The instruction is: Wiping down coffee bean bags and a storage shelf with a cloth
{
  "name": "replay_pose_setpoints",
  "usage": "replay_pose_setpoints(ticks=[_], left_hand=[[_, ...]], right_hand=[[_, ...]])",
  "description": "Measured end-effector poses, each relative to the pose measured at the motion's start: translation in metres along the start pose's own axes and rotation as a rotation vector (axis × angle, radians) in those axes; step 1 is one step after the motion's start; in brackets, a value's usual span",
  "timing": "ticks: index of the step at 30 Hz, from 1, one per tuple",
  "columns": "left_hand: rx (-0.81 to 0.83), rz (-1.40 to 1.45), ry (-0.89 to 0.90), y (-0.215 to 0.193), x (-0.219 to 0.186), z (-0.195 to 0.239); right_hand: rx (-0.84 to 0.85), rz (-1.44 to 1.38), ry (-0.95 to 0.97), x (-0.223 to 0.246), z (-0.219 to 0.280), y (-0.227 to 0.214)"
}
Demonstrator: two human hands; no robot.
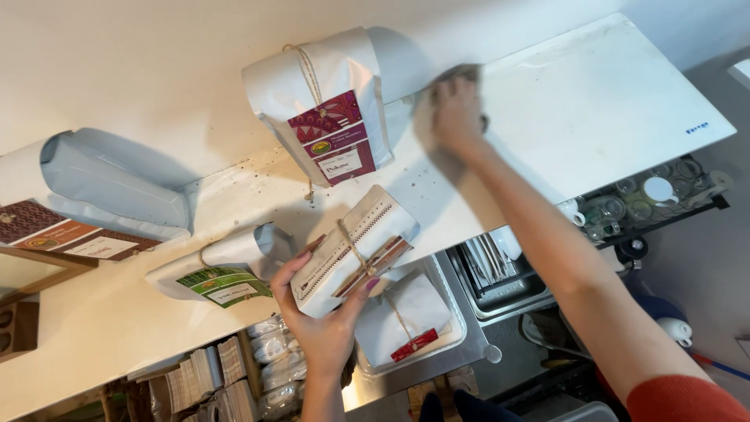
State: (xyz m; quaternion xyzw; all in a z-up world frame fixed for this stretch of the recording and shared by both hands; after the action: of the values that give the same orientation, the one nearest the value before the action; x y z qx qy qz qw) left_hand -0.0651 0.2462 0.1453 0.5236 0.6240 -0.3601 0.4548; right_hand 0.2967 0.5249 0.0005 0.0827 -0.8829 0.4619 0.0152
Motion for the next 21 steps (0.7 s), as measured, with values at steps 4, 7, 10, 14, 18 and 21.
replay_pose_setpoints(ticks=[4, 7, 10, 14, 18, 21], left_hand=[[-0.003, 0.045, -0.006, 0.004, -0.004, 0.003], [-0.018, 0.019, -0.014, -0.001, -0.01, 0.005], [-0.034, 0.046, -0.066, -0.01, -0.008, 0.005], [-0.031, 0.058, -0.03, -0.009, -0.016, 0.003], [-0.027, 0.105, -0.005, -0.01, -0.018, 0.003], [-0.042, 0.095, 0.001, -0.01, -0.017, 0.005]], right_hand=[[0.26, -0.628, -0.1, 0.084, 0.022, -0.081], [0.055, -0.711, -0.163, 0.041, 0.051, -0.156], [-0.014, -0.419, 0.198, -0.077, 0.117, -0.2], [-0.031, 0.038, 0.156, -0.102, 0.179, -0.162], [-0.192, -0.036, -0.062, 0.071, 0.156, -0.1], [0.114, -0.249, 0.041, 0.177, 0.114, -0.097]])
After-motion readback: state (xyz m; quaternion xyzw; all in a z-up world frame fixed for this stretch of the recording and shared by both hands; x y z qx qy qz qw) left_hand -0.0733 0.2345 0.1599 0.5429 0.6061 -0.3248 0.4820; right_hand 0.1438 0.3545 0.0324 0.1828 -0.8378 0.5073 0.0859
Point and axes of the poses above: each hand's wrist, its own z-axis away from the middle knuckle, its own y-axis out of the palm, x = y × z, the point moved 9 cm from there along -z, towards the middle knuckle, and after that the axes turned 8 degrees about -y, right-handed, at the moved point
